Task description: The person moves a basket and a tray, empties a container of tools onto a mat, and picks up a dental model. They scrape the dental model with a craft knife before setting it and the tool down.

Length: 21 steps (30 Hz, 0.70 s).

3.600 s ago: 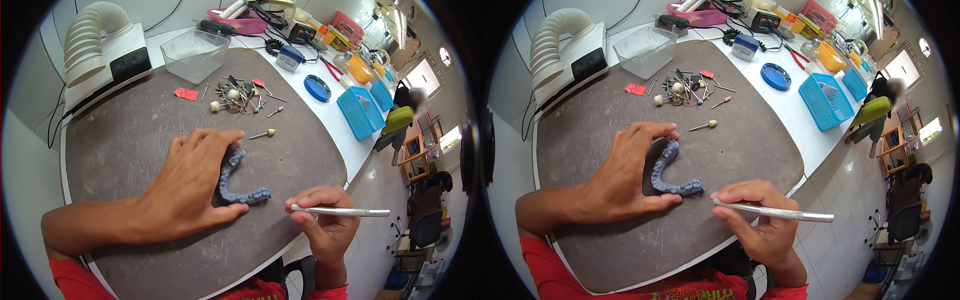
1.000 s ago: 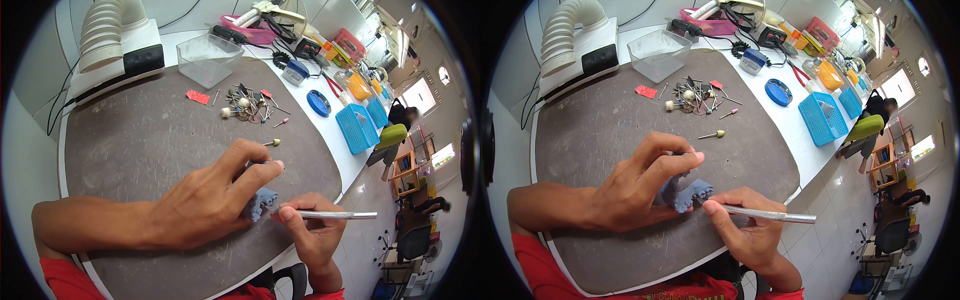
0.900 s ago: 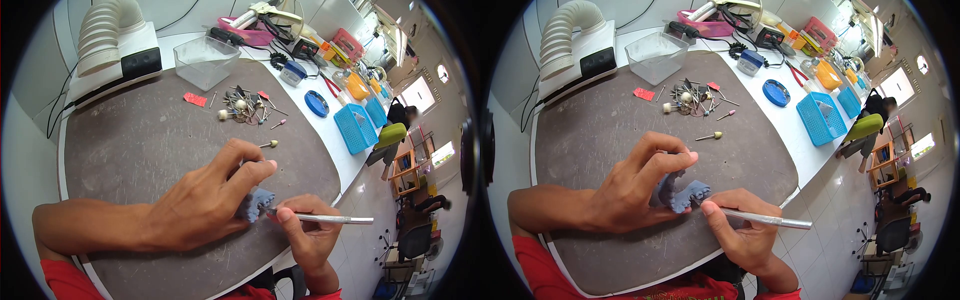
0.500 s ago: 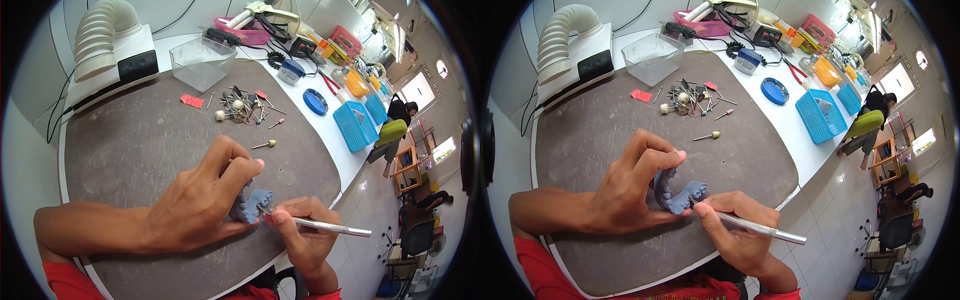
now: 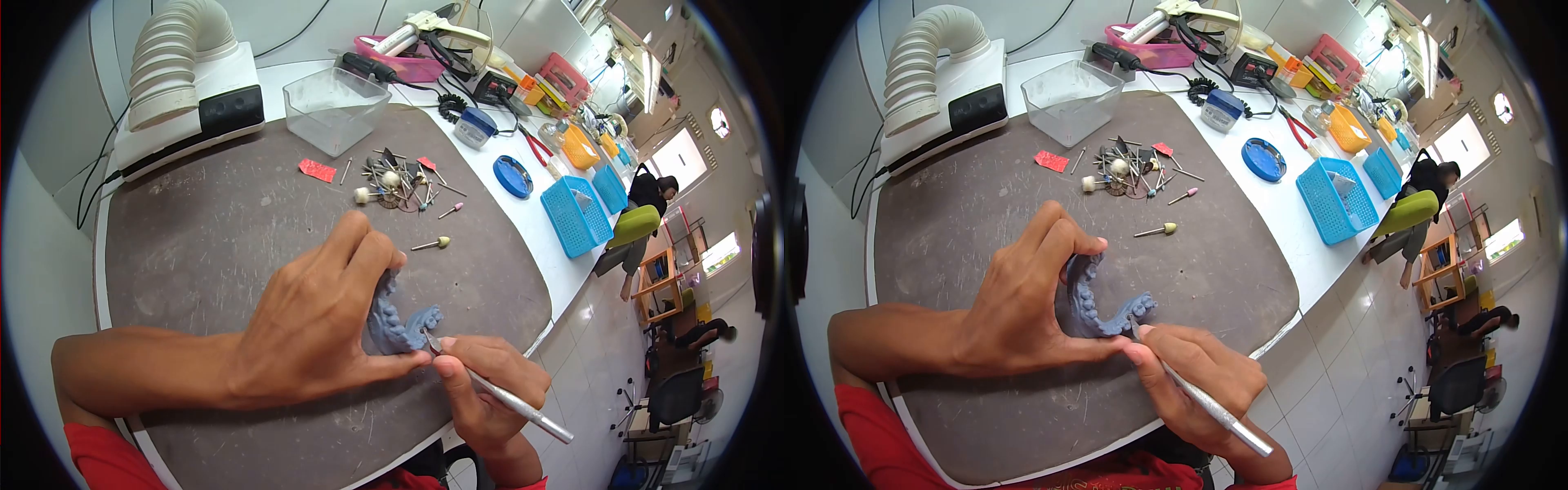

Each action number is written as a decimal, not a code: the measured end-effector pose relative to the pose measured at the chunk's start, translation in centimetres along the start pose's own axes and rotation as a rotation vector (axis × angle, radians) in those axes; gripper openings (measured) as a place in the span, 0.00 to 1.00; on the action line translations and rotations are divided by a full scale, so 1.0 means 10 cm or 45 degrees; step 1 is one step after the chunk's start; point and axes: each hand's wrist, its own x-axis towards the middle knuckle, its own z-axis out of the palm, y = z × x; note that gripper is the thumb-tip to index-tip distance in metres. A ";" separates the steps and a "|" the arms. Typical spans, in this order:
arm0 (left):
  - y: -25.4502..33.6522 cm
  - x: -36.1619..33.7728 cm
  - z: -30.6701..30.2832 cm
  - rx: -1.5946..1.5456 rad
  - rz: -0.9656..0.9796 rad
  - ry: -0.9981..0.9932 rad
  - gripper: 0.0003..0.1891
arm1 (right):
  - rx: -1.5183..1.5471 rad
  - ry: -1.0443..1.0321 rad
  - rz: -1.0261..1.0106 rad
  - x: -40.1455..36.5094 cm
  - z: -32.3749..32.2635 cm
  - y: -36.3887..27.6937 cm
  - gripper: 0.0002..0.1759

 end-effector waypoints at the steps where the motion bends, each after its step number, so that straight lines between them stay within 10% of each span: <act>1: 0.00 0.00 0.00 0.017 -0.009 -0.008 0.41 | -0.018 -0.029 0.001 0.01 -0.01 -0.02 0.08; 21: -0.06 0.02 -0.04 0.163 -0.037 -0.168 0.36 | 0.014 -0.072 0.049 -0.03 0.00 0.00 0.13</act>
